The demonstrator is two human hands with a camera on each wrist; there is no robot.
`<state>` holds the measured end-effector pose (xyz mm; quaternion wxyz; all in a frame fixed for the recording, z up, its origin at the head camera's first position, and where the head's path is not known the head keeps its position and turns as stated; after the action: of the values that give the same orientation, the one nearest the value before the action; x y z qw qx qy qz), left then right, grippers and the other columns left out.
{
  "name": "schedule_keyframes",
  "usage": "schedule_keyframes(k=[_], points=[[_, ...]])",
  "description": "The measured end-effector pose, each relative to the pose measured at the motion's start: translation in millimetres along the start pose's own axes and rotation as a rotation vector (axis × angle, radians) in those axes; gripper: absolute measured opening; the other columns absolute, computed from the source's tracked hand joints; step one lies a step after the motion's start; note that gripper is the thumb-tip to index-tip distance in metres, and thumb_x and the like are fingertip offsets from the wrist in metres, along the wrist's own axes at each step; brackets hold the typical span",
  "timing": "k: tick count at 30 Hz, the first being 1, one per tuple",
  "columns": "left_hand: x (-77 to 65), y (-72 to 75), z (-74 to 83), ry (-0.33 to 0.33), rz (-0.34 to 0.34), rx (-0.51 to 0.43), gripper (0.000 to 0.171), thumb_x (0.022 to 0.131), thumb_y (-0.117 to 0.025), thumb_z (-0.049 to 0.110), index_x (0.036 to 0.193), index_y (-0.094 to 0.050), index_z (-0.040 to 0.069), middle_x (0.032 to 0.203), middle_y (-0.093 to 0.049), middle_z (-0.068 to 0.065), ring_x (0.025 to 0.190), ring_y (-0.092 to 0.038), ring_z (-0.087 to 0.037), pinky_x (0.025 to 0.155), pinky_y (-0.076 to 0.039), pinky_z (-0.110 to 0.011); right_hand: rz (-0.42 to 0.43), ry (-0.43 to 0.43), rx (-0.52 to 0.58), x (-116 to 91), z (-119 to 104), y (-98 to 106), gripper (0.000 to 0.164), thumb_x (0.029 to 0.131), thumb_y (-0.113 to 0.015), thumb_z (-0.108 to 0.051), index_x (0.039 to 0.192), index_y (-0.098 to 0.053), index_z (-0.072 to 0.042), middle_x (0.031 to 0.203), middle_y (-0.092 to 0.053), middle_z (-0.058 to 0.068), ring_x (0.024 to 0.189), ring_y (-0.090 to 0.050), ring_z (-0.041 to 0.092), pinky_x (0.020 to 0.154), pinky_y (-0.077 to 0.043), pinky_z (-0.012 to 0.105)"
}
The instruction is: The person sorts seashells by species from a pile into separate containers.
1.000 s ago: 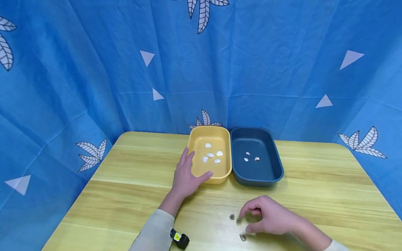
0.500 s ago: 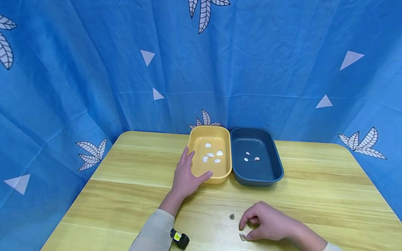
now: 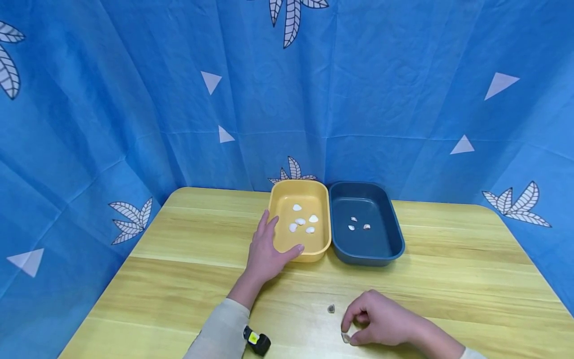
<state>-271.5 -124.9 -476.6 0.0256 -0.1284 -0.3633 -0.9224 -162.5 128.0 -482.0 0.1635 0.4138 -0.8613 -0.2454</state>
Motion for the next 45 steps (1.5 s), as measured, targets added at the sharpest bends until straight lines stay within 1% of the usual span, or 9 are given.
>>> schedule_keyframes(k=[8,14,20,22,26,28,35,41,45], points=[[0.6,0.6,0.7,-0.003,0.002,-0.005,0.103,0.075,-0.073,0.069,0.153,-0.038,0.011,0.166,-0.009,0.004,0.144,-0.026,-0.034,0.111,-0.026,-0.059,-0.028,0.022,0.02,0,-1,-2,0.022,0.078,-0.083,-0.004,0.09,-0.075,-0.02,0.055,-0.031,-0.008,0.052,-0.026,-0.004,0.053,-0.039,0.013],[0.0,0.7,1.1,-0.005,0.001,-0.013,0.103,0.074,-0.074,0.069,0.153,-0.039,0.011,0.166,-0.009,0.004,0.143,-0.027,-0.034,0.111,-0.026,-0.059,-0.051,0.003,0.036,2,0,-4,0.021,0.079,-0.082,-0.005,0.091,-0.075,-0.021,0.057,-0.033,-0.009,0.053,-0.027,-0.004,0.052,-0.036,0.013],[0.1,0.0,0.8,-0.001,0.004,-0.01,0.103,0.074,-0.074,0.068,0.153,-0.038,0.011,0.166,-0.009,0.004,0.143,-0.028,-0.034,0.111,-0.027,-0.058,-0.053,0.02,0.011,2,-3,-5,0.019,0.081,-0.082,-0.007,0.087,-0.073,-0.023,0.057,-0.033,-0.013,0.053,-0.028,-0.005,0.049,-0.033,0.014],[0.2,-0.1,0.7,0.003,0.003,-0.007,0.103,0.074,-0.074,0.068,0.153,-0.038,0.011,0.166,-0.009,0.004,0.143,-0.027,-0.034,0.111,-0.027,-0.058,-0.066,0.014,0.031,1,-4,-5,0.018,0.081,-0.081,-0.008,0.089,-0.074,-0.023,0.057,-0.033,-0.013,0.052,-0.027,-0.005,0.049,-0.032,0.014],[0.0,-0.2,0.6,0.011,0.0,-0.005,0.104,0.074,-0.074,0.068,0.153,-0.038,0.012,0.166,-0.009,0.004,0.143,-0.028,-0.035,0.111,-0.027,-0.058,-0.101,0.012,0.073,2,-7,-9,0.025,0.08,-0.081,-0.006,0.096,-0.075,-0.023,0.058,-0.031,-0.01,0.052,-0.025,-0.003,0.049,-0.032,0.014],[0.3,-0.4,0.3,0.013,0.0,-0.005,0.104,0.074,-0.074,0.069,0.153,-0.038,0.012,0.166,-0.009,0.005,0.143,-0.028,-0.035,0.11,-0.028,-0.059,-0.111,0.024,0.067,3,-9,-12,0.028,0.079,-0.082,-0.004,0.097,-0.074,-0.023,0.058,-0.031,-0.009,0.053,-0.025,-0.002,0.05,-0.031,0.014],[0.8,-0.8,-0.3,-0.004,0.006,-0.007,0.103,0.075,-0.074,0.067,0.153,-0.038,0.01,0.166,-0.01,0.003,0.143,-0.028,-0.034,0.111,-0.028,-0.057,-0.087,0.055,0.012,4,-10,-15,0.025,0.078,-0.083,-0.006,0.092,-0.073,-0.024,0.058,-0.031,-0.011,0.053,-0.024,-0.004,0.049,-0.032,0.014],[0.2,-0.5,-0.3,0.005,0.001,-0.004,0.103,0.075,-0.074,0.067,0.153,-0.038,0.011,0.166,-0.009,0.004,0.143,-0.028,-0.034,0.111,-0.028,-0.057,-0.084,0.045,0.025,4,-9,-15,0.02,0.081,-0.083,-0.009,0.091,-0.073,-0.024,0.058,-0.031,-0.01,0.053,-0.024,-0.003,0.049,-0.032,0.014],[0.3,-0.3,0.4,0.009,-0.001,-0.005,0.103,0.075,-0.075,0.066,0.153,-0.038,0.011,0.166,-0.009,0.004,0.143,-0.029,-0.035,0.111,-0.029,-0.057,-0.078,0.037,0.017,4,-9,-16,0.02,0.081,-0.082,-0.008,0.089,-0.072,-0.024,0.058,-0.03,-0.011,0.053,-0.025,-0.003,0.049,-0.031,0.014]])
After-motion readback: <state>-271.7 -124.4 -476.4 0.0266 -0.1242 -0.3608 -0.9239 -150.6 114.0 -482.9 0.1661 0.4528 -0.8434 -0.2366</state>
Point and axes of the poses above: each hand's wrist, its own x-axis towards the middle knuckle, its own y-axis out of the back of the hand, z = x × y, the point moved 5 cm from there along x, towards the middle knuckle
